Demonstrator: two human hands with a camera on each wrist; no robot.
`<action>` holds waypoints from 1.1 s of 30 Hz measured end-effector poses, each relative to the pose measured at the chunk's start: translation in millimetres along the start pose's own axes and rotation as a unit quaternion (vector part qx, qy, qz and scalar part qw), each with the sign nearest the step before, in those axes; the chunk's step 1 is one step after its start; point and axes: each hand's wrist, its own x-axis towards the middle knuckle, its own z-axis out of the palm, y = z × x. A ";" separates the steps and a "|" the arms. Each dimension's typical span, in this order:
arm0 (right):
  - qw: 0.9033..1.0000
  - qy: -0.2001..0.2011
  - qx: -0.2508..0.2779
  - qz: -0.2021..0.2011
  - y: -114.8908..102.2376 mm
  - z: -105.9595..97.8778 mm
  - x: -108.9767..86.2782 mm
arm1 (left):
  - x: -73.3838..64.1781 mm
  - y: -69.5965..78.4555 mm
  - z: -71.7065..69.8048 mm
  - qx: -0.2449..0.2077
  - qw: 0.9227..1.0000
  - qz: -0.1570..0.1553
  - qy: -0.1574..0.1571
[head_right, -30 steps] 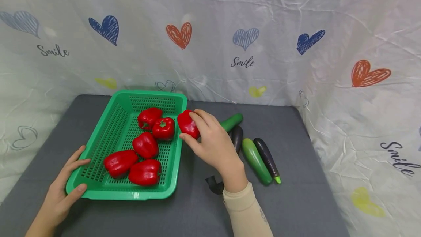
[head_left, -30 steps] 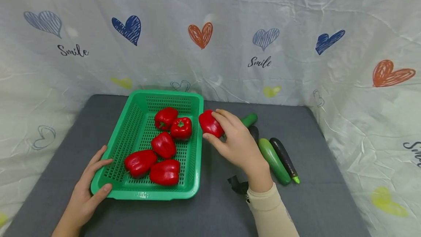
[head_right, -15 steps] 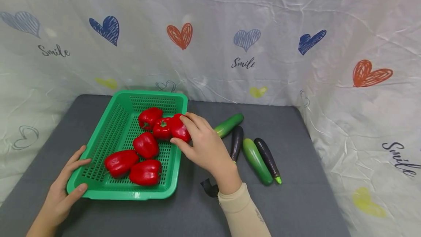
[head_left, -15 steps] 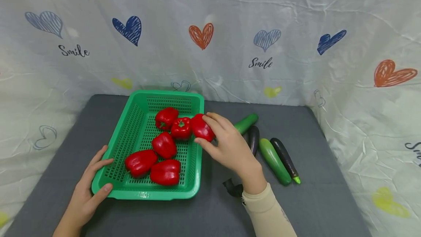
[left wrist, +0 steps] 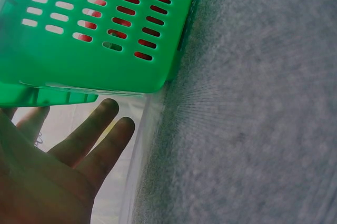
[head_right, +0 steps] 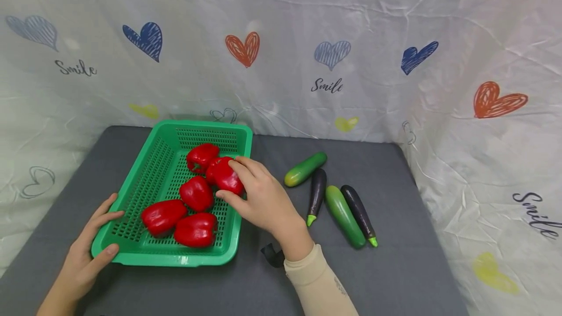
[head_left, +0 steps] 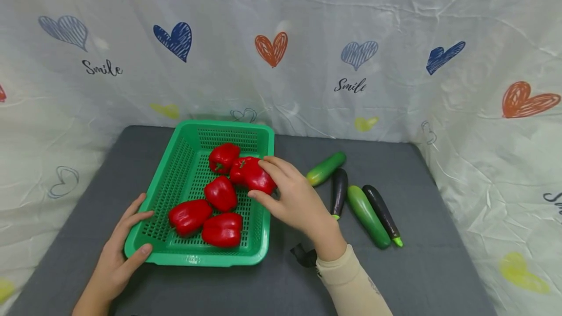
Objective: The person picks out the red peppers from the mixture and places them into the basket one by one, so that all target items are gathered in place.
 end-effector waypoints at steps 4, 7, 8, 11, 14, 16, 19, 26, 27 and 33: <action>1.000 -0.002 0.017 0.000 -2.1 5.7 1.0 | -1.1 -1.0 -0.1 -0.002 1.000 0.002 0.001; 1.000 -0.008 0.030 0.003 -4.5 9.6 1.8 | -2.3 -1.7 -0.1 -0.003 1.000 -0.001 0.000; 0.999 -0.011 0.032 0.003 -5.7 10.5 2.0 | -2.8 -1.9 0.0 -0.003 1.000 -0.001 0.000; 0.999 -0.017 0.041 0.001 -8.0 14.0 2.6 | -4.0 -2.9 0.0 -0.004 1.000 -0.003 0.000; 0.999 -0.020 0.048 0.001 -9.4 17.9 2.2 | -5.0 -3.2 0.2 -0.005 1.000 -0.004 -0.001; 0.998 -0.022 0.052 0.001 -9.8 20.9 2.1 | -5.3 -2.7 0.4 -0.004 1.000 -0.006 -0.001; 0.998 -0.022 0.053 0.000 -10.1 25.3 2.1 | -5.2 -0.8 0.7 -0.004 1.000 -0.008 0.000; 0.998 -0.025 0.057 0.008 -9.0 32.2 1.8 | -1.3 3.8 1.4 -0.005 1.000 -0.002 -0.002; 0.998 -0.028 0.057 0.010 -8.4 33.3 1.7 | -0.8 4.1 1.3 -0.006 1.000 -0.001 -0.002; 0.998 -0.041 0.046 0.018 -5.5 40.1 1.1 | 0.3 3.5 0.4 -0.003 1.000 0.002 -0.004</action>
